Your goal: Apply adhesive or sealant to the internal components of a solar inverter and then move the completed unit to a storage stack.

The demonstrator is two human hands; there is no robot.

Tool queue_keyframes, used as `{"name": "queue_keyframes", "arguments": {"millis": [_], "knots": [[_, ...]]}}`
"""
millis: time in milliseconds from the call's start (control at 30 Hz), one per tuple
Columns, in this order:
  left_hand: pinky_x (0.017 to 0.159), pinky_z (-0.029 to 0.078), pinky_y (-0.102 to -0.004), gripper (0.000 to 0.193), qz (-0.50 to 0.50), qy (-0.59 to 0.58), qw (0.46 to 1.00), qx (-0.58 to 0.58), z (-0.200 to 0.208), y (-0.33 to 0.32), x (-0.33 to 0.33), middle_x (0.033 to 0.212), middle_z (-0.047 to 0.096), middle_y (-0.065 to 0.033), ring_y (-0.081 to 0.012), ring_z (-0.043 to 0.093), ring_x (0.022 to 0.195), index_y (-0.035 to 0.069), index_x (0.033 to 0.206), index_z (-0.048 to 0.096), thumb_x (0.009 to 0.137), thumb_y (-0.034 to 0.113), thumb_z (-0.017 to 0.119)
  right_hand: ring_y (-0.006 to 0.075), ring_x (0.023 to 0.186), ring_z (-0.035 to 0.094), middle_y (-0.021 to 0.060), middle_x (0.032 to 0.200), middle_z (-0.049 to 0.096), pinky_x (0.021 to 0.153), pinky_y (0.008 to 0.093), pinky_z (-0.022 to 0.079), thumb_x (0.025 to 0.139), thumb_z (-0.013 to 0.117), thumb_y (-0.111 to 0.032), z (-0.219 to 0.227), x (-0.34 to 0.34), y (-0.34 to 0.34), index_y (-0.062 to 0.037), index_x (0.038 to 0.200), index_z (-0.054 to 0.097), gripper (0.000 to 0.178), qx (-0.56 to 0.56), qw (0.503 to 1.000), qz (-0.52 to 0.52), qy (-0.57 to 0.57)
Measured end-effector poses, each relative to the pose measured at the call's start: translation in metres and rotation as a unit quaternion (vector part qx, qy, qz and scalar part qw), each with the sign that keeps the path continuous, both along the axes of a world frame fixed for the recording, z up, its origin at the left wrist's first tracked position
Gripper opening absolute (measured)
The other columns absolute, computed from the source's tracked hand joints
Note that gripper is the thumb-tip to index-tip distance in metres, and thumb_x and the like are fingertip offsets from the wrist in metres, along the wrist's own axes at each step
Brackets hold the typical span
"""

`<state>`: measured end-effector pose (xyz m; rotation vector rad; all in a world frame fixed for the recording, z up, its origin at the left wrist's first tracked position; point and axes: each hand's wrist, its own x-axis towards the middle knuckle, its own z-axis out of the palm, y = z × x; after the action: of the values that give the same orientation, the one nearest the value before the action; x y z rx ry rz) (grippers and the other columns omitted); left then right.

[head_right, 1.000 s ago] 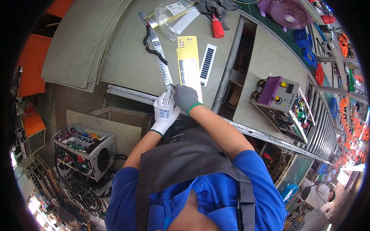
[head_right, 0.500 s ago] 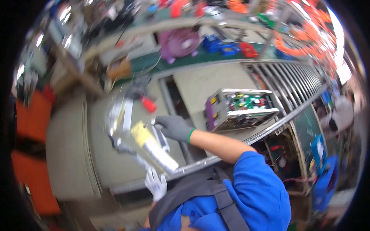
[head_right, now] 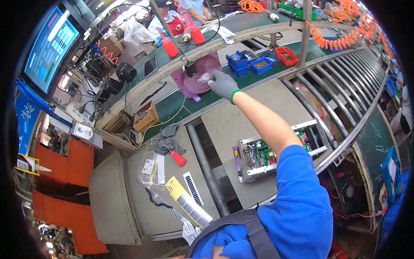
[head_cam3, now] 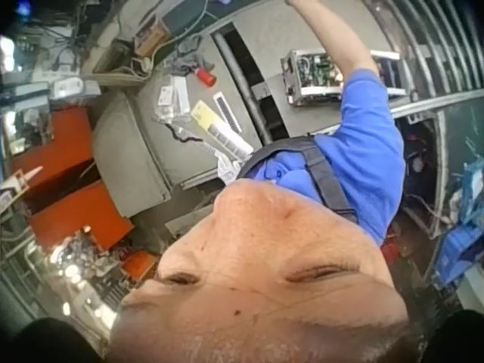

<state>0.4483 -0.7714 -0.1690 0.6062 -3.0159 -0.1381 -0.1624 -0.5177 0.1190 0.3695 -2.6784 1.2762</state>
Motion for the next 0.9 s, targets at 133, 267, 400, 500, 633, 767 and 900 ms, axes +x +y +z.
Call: {"name": "queue_keyframes", "arguments": {"millis": [133, 267, 400, 500, 633, 767, 900], "knots": [[0.108, 0.036, -0.0551, 0.064, 0.01, 0.007, 0.999, 0.031, 0.019, 0.011, -0.009, 0.144, 0.044, -0.0312, -0.0463, 0.046, 0.129, -0.008, 0.138, 0.047, 0.084, 0.021, 0.063, 0.039, 0.108, 0.065, 0.019, 0.113, 0.07, 0.092, 0.0455, 0.051, 0.091, 0.064, -0.03, -0.01, -0.015, 0.003, -0.0103, 0.116, 0.065, 0.032, 0.003, 0.999, 0.033, -0.028], [0.104, 0.04, -0.0546, 0.064, 0.066, 0.059, 0.996, -0.021, 0.021, 0.026, -0.002, 0.148, 0.039, -0.0331, -0.0486, 0.049, 0.125, -0.006, 0.14, 0.045, 0.084, 0.019, 0.065, 0.0386, 0.108, 0.065, 0.0182, 0.113, 0.07, 0.092, 0.0453, 0.051, 0.091, 0.065, -0.029, -0.013, -0.022, 0.004, -0.0108, 0.119, 0.065, 0.034, 0.0, 0.998, 0.059, -0.027], [0.104, 0.039, -0.0557, 0.065, 0.097, 0.074, 0.992, -0.021, 0.009, 0.041, 0.017, 0.151, 0.037, -0.0316, -0.0475, 0.047, 0.127, -0.005, 0.141, 0.045, 0.085, 0.02, 0.065, 0.034, 0.094, 0.066, 0.0163, 0.1, 0.069, 0.083, 0.0425, 0.051, 0.089, 0.068, -0.028, -0.015, -0.027, -0.004, -0.0079, 0.108, 0.066, 0.028, -0.025, 0.997, 0.076, 0.006], [0.105, 0.039, -0.0561, 0.065, 0.135, 0.069, 0.988, -0.044, -0.001, 0.049, 0.032, 0.152, 0.036, -0.0311, -0.0468, 0.047, 0.127, -0.003, 0.142, 0.045, 0.085, 0.021, 0.065, 0.0331, 0.091, 0.066, 0.0154, 0.096, 0.07, 0.081, 0.0418, 0.051, 0.089, 0.069, -0.029, -0.017, -0.034, -0.005, -0.0077, 0.105, 0.065, 0.027, -0.033, 0.996, 0.084, 0.004], [0.104, 0.039, -0.0561, 0.065, 0.159, 0.065, 0.984, -0.055, 0.001, 0.056, 0.04, 0.153, 0.035, -0.0309, -0.0467, 0.047, 0.128, -0.001, 0.143, 0.045, 0.086, 0.021, 0.065, 0.0359, 0.101, 0.067, 0.0153, 0.104, 0.071, 0.086, 0.0435, 0.052, 0.089, 0.067, -0.032, -0.018, -0.04, -0.006, -0.0107, 0.108, 0.066, 0.028, -0.02, 0.996, 0.086, -0.004], [0.108, 0.037, -0.0551, 0.065, 0.181, 0.077, 0.98, -0.024, 0.032, 0.053, 0.009, 0.153, 0.033, -0.033, -0.0489, 0.043, 0.133, -0.004, 0.144, 0.043, 0.087, 0.02, 0.064, 0.0346, 0.099, 0.068, 0.0152, 0.104, 0.071, 0.086, 0.044, 0.052, 0.089, 0.067, -0.032, -0.015, -0.024, 0.01, -0.0113, 0.105, 0.068, 0.027, 0.028, 0.994, 0.106, -0.019], [0.115, 0.032, -0.0526, 0.058, 0.139, 0.175, 0.975, 0.013, 0.071, 0.036, -0.075, 0.157, 0.025, -0.0333, -0.0492, 0.035, 0.14, -0.005, 0.147, 0.038, 0.098, 0.019, 0.056, 0.0241, 0.086, 0.067, 0.0136, 0.094, 0.07, 0.078, 0.0375, 0.052, 0.094, 0.066, -0.023, -0.007, 0.038, 0.1, -0.0065, 0.105, 0.066, 0.02, 0.026, 0.981, 0.166, 0.1]]}}
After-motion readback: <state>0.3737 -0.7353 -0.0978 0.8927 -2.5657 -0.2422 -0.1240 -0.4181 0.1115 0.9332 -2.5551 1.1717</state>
